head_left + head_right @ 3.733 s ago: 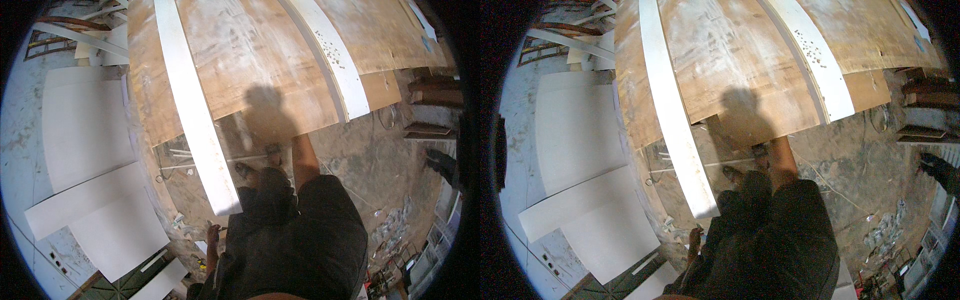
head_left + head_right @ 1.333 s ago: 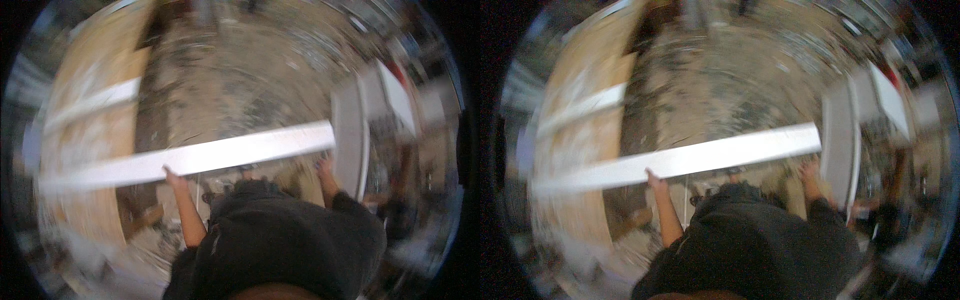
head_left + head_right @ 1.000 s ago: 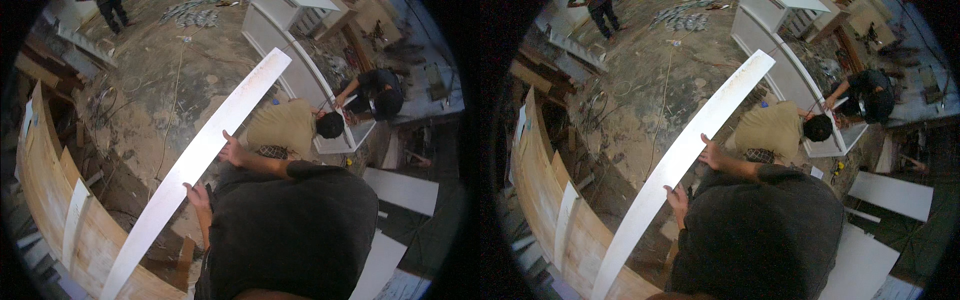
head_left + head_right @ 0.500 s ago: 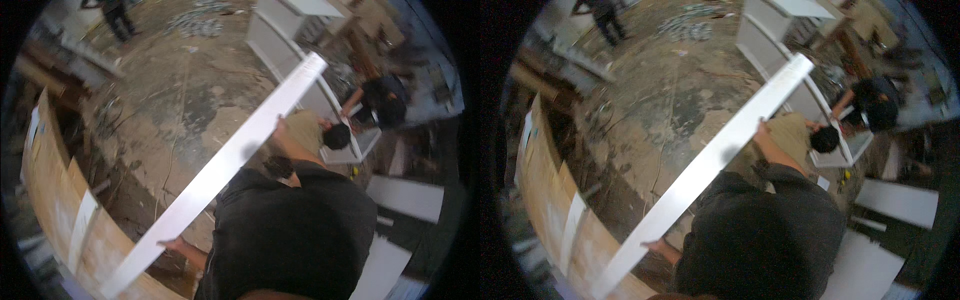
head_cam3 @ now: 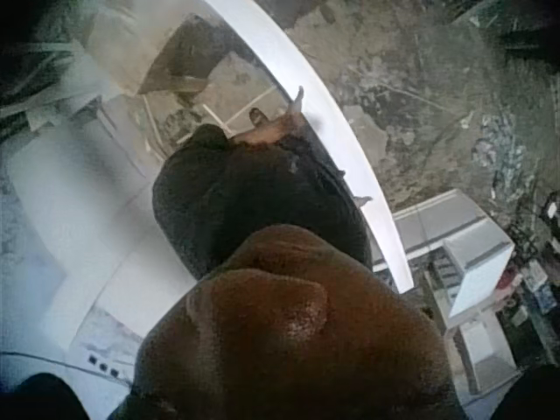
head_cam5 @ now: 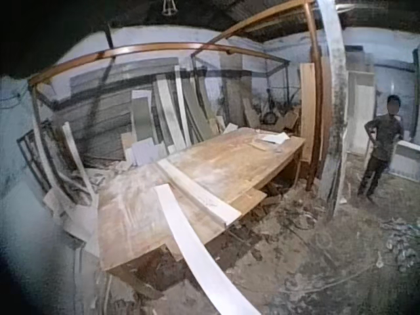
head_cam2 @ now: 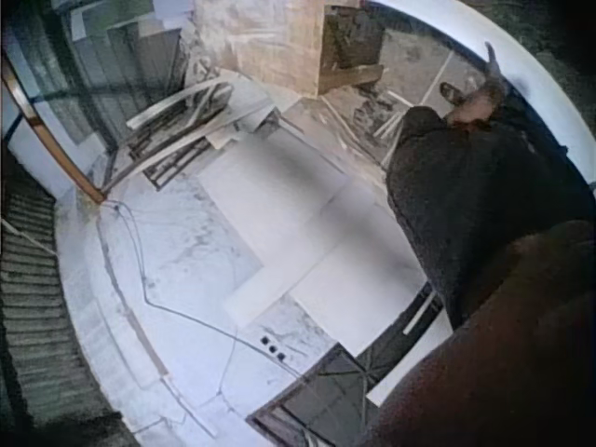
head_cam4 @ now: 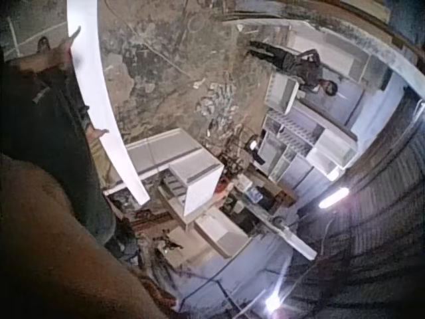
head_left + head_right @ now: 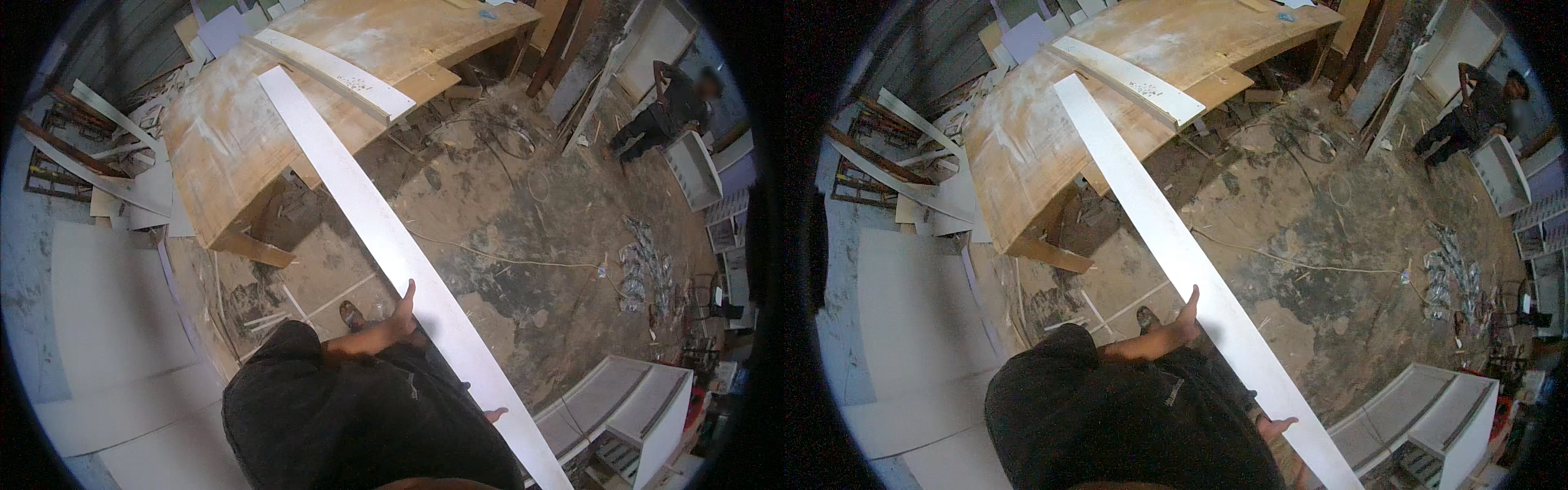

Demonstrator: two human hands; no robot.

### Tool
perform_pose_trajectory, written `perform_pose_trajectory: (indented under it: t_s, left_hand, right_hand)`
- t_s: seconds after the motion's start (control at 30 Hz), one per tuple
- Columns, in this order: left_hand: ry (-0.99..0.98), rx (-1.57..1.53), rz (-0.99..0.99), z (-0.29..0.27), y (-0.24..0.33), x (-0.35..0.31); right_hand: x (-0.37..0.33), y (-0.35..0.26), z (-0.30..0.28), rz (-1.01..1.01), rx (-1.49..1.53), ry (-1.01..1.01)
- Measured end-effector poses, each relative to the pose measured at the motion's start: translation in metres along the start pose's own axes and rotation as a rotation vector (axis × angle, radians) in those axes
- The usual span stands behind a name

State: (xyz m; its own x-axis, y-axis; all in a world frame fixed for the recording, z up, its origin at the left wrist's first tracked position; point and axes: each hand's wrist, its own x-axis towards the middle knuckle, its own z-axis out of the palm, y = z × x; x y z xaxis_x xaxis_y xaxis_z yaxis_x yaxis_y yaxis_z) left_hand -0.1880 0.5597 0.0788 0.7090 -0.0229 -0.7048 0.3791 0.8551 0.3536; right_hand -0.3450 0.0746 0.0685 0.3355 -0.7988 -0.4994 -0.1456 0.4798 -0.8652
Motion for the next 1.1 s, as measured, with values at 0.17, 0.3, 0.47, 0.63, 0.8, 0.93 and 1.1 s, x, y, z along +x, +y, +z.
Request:
perform_pose_trajectory:
  t_s: [0.17,0.3,0.47,0.63,0.8,0.93,1.1]
  left_hand:
    - [-0.217,-0.059,-0.030,0.045,-0.008,-0.005]
    - [0.336,0.251,0.254,0.017,0.046,0.032]
    - [0.492,0.209,0.760,0.039,0.173,0.049]
    - [0.416,0.154,0.858,0.045,0.230,0.105]
    - [0.449,0.232,1.060,0.085,0.225,0.140]
    - [0.684,0.505,1.105,0.099,0.230,0.160]
    - [0.723,0.554,1.177,0.111,0.234,0.182]
  right_hand:
    - [0.033,-0.045,-0.001,-0.048,0.012,0.047]
    - [0.041,-0.067,0.007,-0.077,-0.011,0.061]
    - [0.041,-0.092,0.022,-0.103,-0.026,0.055]
    - [0.045,-0.113,0.042,-0.113,-0.025,0.053]
    - [0.067,-0.135,0.064,-0.131,-0.035,0.046]
    - [0.091,-0.142,0.100,-0.126,-0.053,0.021]
    - [0.121,-0.149,0.149,-0.103,-0.051,-0.032]
